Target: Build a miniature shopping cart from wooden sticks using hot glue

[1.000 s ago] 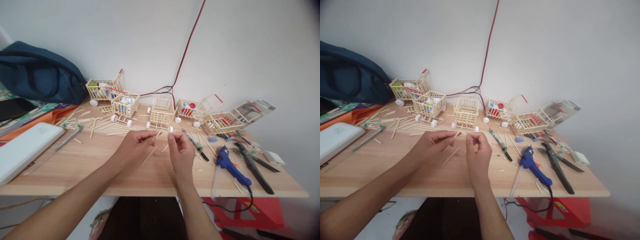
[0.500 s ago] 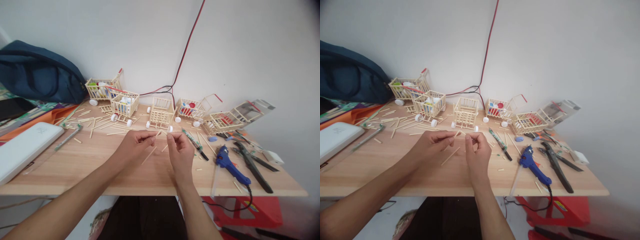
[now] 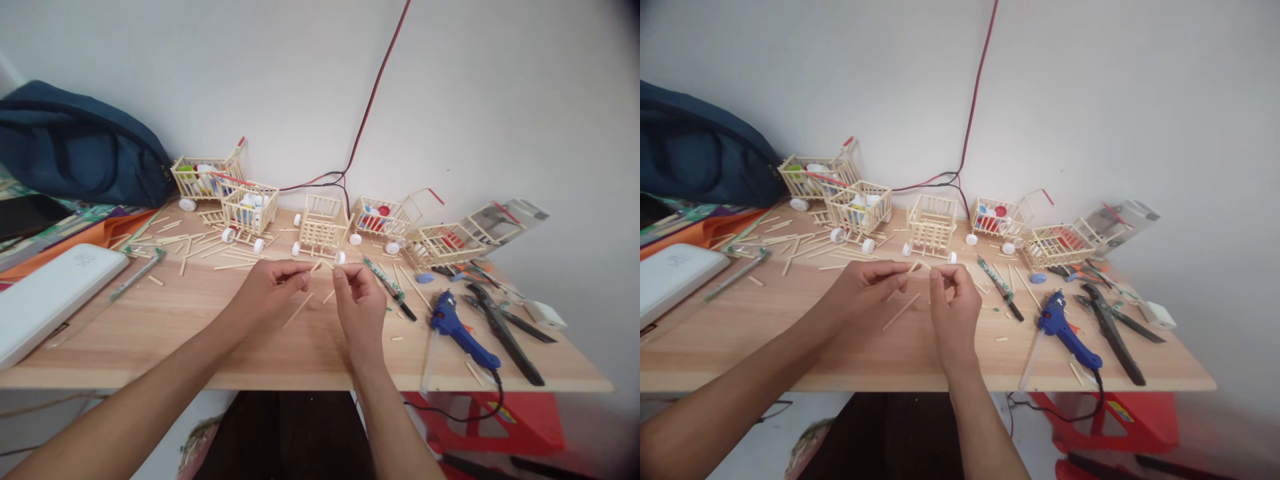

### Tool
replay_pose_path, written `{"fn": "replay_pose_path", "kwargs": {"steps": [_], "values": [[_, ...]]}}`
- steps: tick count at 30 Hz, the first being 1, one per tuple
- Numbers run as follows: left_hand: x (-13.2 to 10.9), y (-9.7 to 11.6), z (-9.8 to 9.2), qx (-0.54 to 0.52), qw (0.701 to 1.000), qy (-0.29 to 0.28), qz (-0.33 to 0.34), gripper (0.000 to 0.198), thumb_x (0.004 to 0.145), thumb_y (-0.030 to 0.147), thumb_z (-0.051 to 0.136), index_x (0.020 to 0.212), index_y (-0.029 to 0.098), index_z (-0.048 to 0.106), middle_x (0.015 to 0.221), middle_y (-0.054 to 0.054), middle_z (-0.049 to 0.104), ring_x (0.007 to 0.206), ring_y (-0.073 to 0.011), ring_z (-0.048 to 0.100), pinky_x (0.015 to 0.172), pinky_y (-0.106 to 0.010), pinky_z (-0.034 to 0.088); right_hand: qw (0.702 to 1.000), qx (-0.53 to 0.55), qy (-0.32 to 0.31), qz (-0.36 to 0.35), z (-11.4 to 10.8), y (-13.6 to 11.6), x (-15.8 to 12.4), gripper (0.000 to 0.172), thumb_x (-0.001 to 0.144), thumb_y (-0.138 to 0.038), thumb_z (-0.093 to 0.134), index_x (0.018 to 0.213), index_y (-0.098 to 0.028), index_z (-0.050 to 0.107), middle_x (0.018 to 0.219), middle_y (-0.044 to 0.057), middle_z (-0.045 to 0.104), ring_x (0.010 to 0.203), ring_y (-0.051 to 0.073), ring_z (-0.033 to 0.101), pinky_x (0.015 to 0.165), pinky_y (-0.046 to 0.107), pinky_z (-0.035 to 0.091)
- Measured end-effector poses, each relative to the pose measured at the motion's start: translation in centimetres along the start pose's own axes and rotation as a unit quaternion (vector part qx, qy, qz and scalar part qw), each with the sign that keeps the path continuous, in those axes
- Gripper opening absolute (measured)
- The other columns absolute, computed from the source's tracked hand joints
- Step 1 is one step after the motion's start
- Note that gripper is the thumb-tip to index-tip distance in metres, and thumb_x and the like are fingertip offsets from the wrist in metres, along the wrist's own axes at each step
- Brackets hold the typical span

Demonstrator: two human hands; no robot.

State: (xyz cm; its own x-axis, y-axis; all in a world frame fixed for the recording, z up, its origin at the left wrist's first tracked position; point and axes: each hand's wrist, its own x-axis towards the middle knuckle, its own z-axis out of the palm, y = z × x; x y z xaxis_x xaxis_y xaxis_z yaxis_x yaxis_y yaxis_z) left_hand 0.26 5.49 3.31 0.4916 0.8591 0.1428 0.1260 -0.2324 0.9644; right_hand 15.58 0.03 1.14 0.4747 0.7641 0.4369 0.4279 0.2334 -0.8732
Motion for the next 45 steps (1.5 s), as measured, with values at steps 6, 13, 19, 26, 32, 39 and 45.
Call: {"fn": "replay_pose_path", "kwargs": {"steps": [6, 13, 19, 26, 32, 39, 45], "values": [[0.06, 0.25, -0.01, 0.005, 1.000, 0.007, -0.008, 0.035, 0.079, 0.026, 0.059, 0.110, 0.013, 0.071, 0.073, -0.001, 0.065, 0.068, -0.0115, 0.055, 0.067, -0.023, 0.043, 1.000, -0.001, -0.005, -0.004, -0.03, -0.01, -0.06, 0.018, 0.085, -0.036, 0.058, 0.080, -0.018, 0.060, 0.075, 0.000, 0.059, 0.070, 0.014, 0.053, 0.069, 0.029, 0.042], [0.04, 0.08, 0.00, 0.018, 1.000, 0.005, 0.001, 0.035, 0.078, 0.024, 0.059, 0.109, 0.015, 0.072, 0.073, -0.002, 0.067, 0.066, -0.0116, 0.053, 0.064, -0.023, 0.042, 1.000, -0.007, -0.009, -0.008, -0.01, 0.29, -0.06, 0.017, 0.085, -0.035, 0.058, 0.080, -0.019, 0.060, 0.074, -0.001, 0.059, 0.070, 0.014, 0.053, 0.069, 0.029, 0.042], [0.03, -0.04, -0.06, 0.023, 1.000, 0.005, 0.008, 0.032, 0.078, 0.025, 0.058, 0.105, 0.017, 0.074, 0.071, -0.002, 0.067, 0.065, -0.0119, 0.053, 0.065, -0.024, 0.042, 1.000, -0.016, -0.011, -0.015, -0.07, 0.21, -0.09, 0.016, 0.085, -0.034, 0.057, 0.078, -0.019, 0.059, 0.072, -0.002, 0.057, 0.069, 0.014, 0.052, 0.069, 0.028, 0.042], [-0.02, 0.22, -0.11, 0.020, 1.000, 0.012, -0.005, 0.033, 0.077, 0.026, 0.058, 0.104, 0.016, 0.074, 0.072, -0.002, 0.068, 0.065, -0.0125, 0.055, 0.062, -0.023, 0.042, 1.000, -0.016, -0.013, -0.006, 0.02, 0.15, -0.10, 0.017, 0.085, -0.035, 0.057, 0.078, -0.019, 0.059, 0.072, -0.002, 0.057, 0.068, 0.013, 0.052, 0.069, 0.028, 0.041], [-0.05, -0.18, -0.20, 0.030, 0.999, 0.009, 0.008, 0.034, 0.079, 0.027, 0.058, 0.108, 0.017, 0.072, 0.077, -0.002, 0.070, 0.068, -0.0127, 0.057, 0.065, -0.024, 0.044, 1.000, -0.019, -0.012, -0.011, 0.08, 0.27, -0.02, 0.017, 0.085, -0.035, 0.058, 0.079, -0.019, 0.060, 0.073, -0.001, 0.058, 0.069, 0.013, 0.053, 0.069, 0.028, 0.042], [-0.05, -0.19, -0.20, 0.041, 0.999, 0.013, 0.012, 0.034, 0.079, 0.026, 0.057, 0.108, 0.017, 0.072, 0.074, -0.001, 0.068, 0.066, -0.0121, 0.056, 0.063, -0.023, 0.042, 1.000, -0.002, -0.006, 0.004, 0.21, 0.30, 0.03, 0.020, 0.082, -0.038, 0.061, 0.087, -0.019, 0.063, 0.079, 0.001, 0.063, 0.070, 0.014, 0.054, 0.068, 0.028, 0.043], [-0.06, -0.28, -0.23, 0.035, 0.999, 0.013, 0.006, 0.035, 0.079, 0.026, 0.057, 0.110, 0.016, 0.071, 0.075, -0.001, 0.068, 0.068, -0.0126, 0.057, 0.064, -0.023, 0.043, 1.000, -0.010, -0.009, 0.007, 0.22, 0.40, -0.05, 0.021, 0.081, -0.038, 0.063, 0.090, -0.019, 0.064, 0.080, 0.001, 0.063, 0.069, 0.013, 0.053, 0.067, 0.028, 0.042]]}}
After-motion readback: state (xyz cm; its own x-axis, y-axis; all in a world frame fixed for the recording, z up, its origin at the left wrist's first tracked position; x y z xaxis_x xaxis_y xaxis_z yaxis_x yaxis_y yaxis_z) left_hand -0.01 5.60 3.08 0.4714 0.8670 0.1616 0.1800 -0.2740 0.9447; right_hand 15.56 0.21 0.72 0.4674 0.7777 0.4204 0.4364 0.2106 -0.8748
